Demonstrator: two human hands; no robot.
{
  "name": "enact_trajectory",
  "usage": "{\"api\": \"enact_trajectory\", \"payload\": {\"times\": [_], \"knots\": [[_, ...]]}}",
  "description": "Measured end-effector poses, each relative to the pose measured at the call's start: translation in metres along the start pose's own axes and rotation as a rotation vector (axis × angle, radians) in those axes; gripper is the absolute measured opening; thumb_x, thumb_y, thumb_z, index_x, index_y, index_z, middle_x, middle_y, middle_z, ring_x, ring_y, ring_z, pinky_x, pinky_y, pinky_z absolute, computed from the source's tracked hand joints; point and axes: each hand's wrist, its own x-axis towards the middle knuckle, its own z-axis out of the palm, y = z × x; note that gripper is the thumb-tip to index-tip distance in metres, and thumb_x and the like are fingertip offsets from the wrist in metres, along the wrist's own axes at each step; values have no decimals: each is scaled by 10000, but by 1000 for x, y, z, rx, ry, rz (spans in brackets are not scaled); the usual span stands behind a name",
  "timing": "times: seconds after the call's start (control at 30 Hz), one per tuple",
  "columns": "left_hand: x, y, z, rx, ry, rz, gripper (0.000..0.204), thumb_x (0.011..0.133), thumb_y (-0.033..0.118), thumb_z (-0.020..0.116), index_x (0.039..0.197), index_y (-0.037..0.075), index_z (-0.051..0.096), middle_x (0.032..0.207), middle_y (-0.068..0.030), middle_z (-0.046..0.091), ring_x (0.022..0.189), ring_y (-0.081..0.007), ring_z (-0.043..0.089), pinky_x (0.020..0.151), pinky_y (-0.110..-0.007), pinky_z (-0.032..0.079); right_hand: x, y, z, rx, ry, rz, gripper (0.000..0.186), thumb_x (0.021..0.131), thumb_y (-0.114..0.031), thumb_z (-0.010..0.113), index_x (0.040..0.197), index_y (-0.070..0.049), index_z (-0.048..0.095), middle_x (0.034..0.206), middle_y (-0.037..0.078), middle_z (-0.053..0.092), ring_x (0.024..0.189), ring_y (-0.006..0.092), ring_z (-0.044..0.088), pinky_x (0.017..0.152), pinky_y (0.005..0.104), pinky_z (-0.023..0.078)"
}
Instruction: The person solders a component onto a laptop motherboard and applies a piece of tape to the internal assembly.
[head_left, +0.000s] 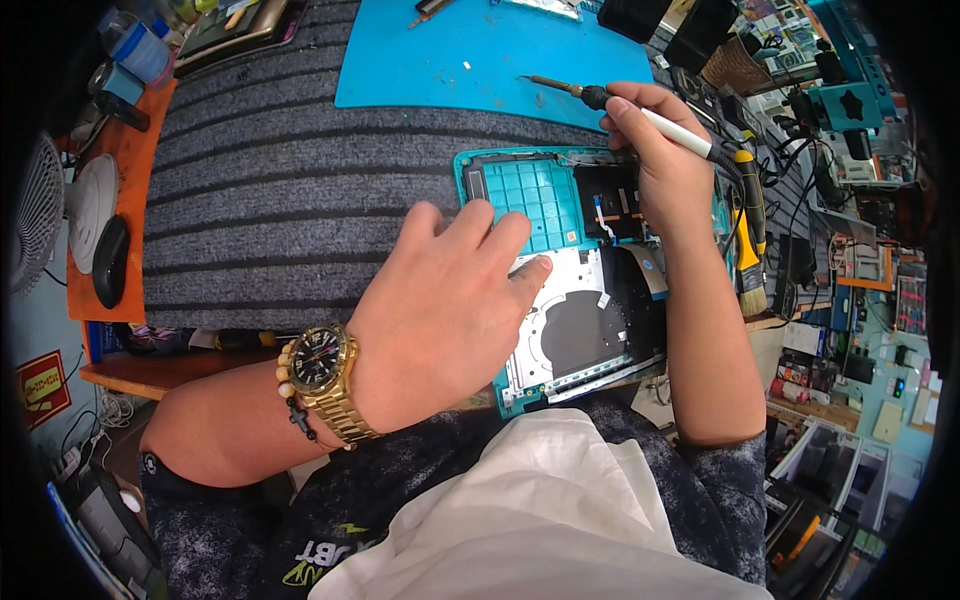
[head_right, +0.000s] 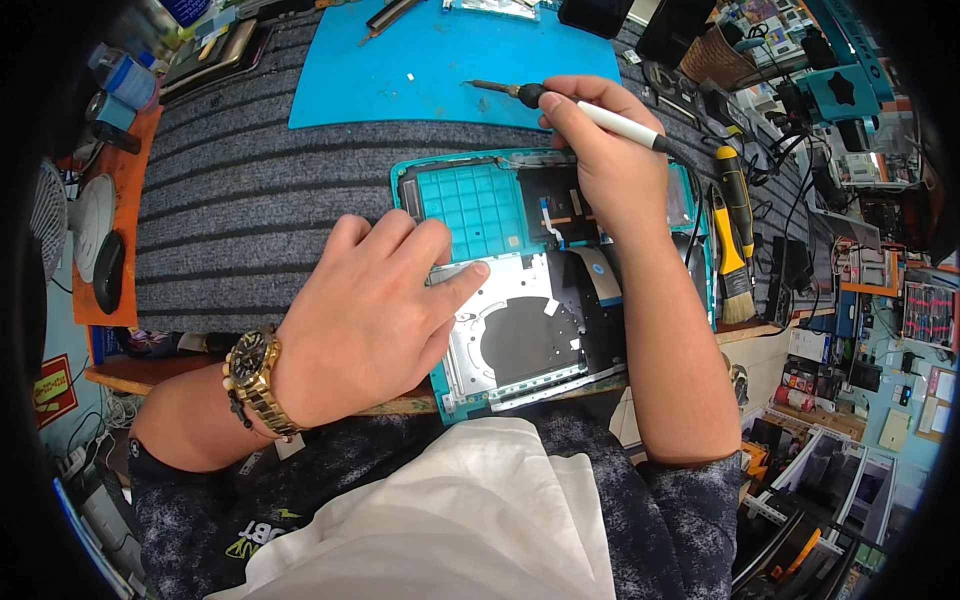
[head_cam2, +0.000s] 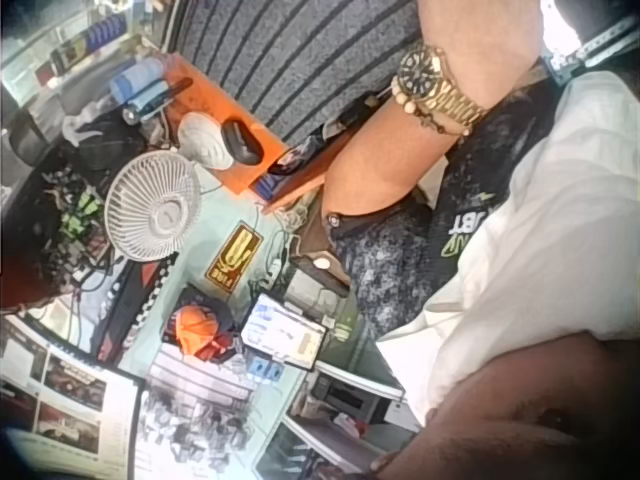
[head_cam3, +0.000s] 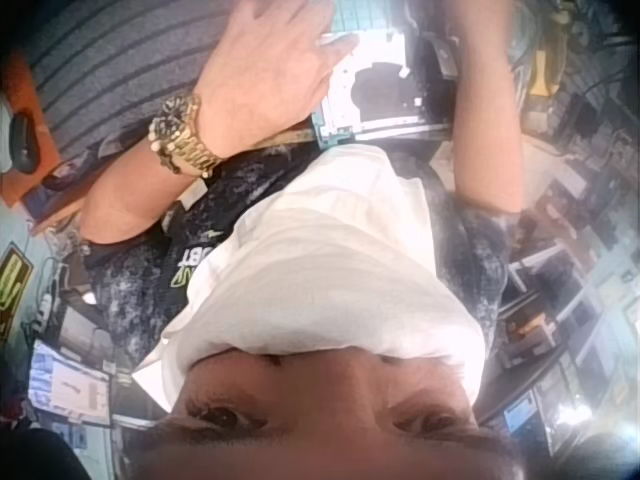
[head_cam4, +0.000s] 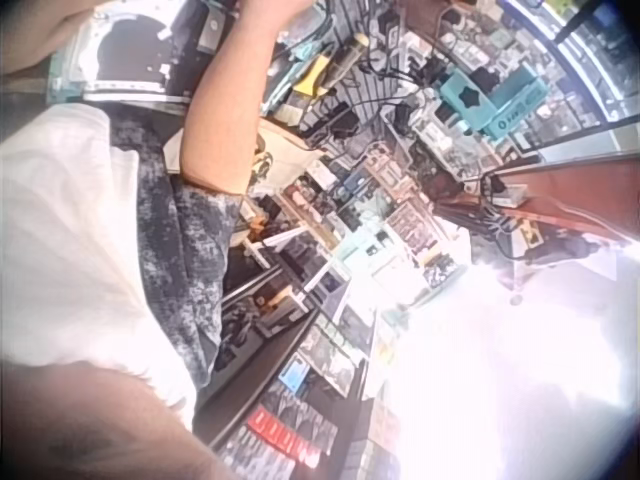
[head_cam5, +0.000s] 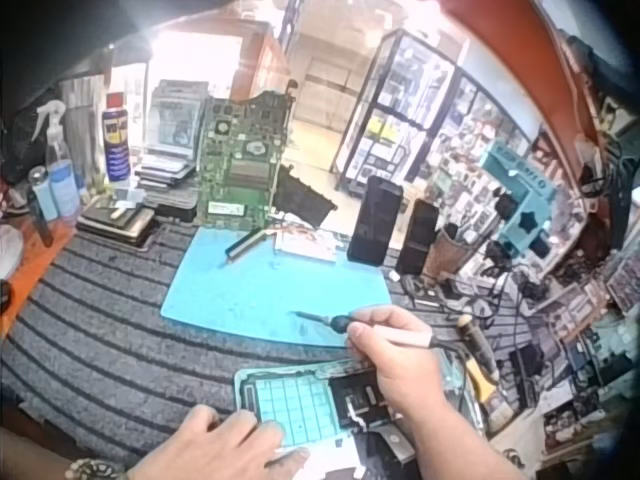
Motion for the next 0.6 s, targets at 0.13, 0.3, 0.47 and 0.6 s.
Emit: {"api": "enact_trajectory", "payload": {"times": [0.13, 0.3, 0.47, 0.6], "knots": [[0, 0, 0, 2, 6, 2, 373, 930, 147, 847, 1295, 82, 888, 1084, -59, 631, 1017, -256, 601, 865, -429, 441, 0, 0, 1, -5, 3, -6, 290, 1059, -191, 886, 1278, -2, 856, 1087, 71, 867, 969, 115, 793, 841, 262, 598], [0, 0, 0, 8, 0, 2, 375, 925, 147, 850, 1294, 86, 886, 1087, -59, 628, 1020, -256, 604, 867, -431, 445, 0, 0, 2, 3, 7, -14, 286, 1058, -178, 882, 1280, 0, 855, 1085, 73, 867, 954, 115, 786, 839, 264, 598], [0, 0, 1, 10, 0, 3, 381, 918, 147, 855, 1294, 87, 884, 1088, -60, 627, 1021, -258, 606, 868, -431, 447, 0, 0, 1, 19, 18, -23, 291, 1052, -166, 886, 1285, 4, 853, 1074, 81, 862, 946, 121, 780, 836, 266, 594], [-1, 0, 1, 10, 6, 2, 382, 917, 147, 857, 1293, 86, 885, 1090, -61, 629, 1020, -259, 607, 867, -431, 447, -1, 0, -1, 35, 16, -14, 293, 1050, -162, 888, 1284, 10, 851, 1079, 84, 859, 954, 127, 779, 840, 269, 592]]}}
